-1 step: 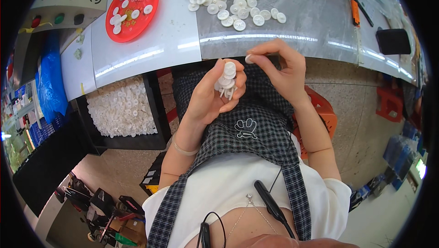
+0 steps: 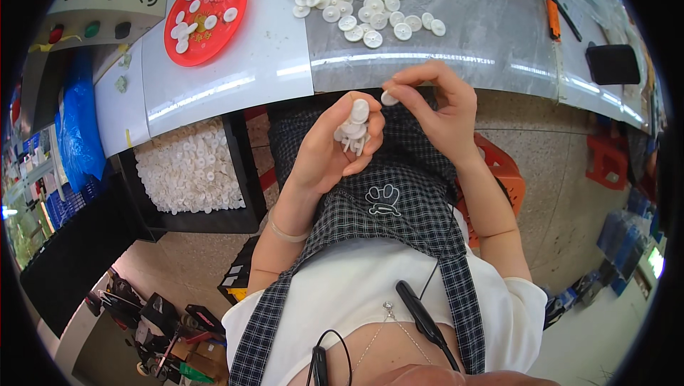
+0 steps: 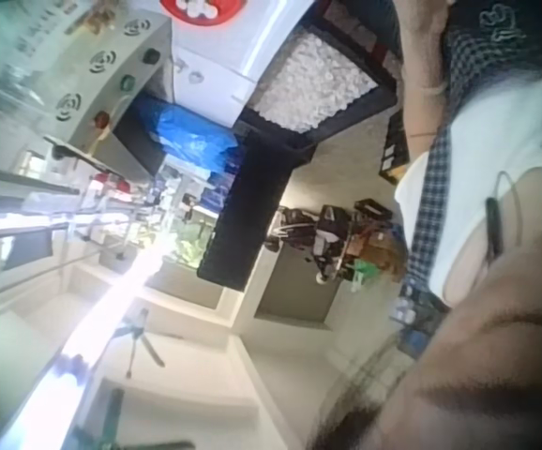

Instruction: Sorting small white plastic parts into different piles on a workbench.

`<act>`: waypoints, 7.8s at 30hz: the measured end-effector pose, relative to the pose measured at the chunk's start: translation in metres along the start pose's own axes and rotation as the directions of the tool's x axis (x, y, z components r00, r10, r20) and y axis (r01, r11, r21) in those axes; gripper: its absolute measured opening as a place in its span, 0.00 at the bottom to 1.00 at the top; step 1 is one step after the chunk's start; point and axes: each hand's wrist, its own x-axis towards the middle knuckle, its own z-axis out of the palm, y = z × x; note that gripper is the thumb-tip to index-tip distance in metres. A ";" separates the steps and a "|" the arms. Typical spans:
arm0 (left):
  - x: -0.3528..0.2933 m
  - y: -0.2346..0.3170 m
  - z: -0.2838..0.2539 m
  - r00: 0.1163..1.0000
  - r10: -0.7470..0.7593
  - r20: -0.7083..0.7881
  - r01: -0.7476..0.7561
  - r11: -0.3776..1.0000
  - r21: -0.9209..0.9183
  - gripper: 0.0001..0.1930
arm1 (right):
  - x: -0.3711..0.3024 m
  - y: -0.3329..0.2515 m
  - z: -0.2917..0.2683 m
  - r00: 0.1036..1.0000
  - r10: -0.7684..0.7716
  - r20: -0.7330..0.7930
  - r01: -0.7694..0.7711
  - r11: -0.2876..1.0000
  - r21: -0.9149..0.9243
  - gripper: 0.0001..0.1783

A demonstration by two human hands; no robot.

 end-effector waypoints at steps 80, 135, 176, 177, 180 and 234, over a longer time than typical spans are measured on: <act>0.005 -0.005 0.000 0.996 0.079 0.052 -0.088 0.971 0.221 0.20 | -0.001 -0.022 0.006 0.993 0.095 0.064 -0.104 0.983 0.154 0.14; -0.003 -0.004 0.018 0.950 0.259 -0.173 -0.084 0.748 0.658 0.11 | 0.031 0.022 -0.002 0.930 -0.362 0.066 0.327 0.730 -0.600 0.08; -0.050 0.028 -0.009 0.865 0.493 -0.089 -0.354 0.728 0.587 0.18 | 0.012 -0.021 0.025 0.899 -0.432 0.078 0.428 0.826 -0.367 0.12; -0.039 0.012 -0.006 0.907 0.418 -0.046 -0.367 0.841 0.399 0.19 | 0.011 -0.026 0.030 0.885 -0.456 0.094 0.456 0.807 -0.376 0.13; -0.020 -0.001 0.001 0.939 0.344 -0.015 -0.335 0.922 0.192 0.19 | 0.005 -0.026 0.031 0.861 -0.497 0.108 0.498 0.783 -0.373 0.12; -0.003 -0.001 -0.008 0.961 0.269 -0.060 -0.258 0.954 0.155 0.15 | 0.009 -0.003 0.016 0.989 0.029 0.143 -0.072 0.951 0.301 0.26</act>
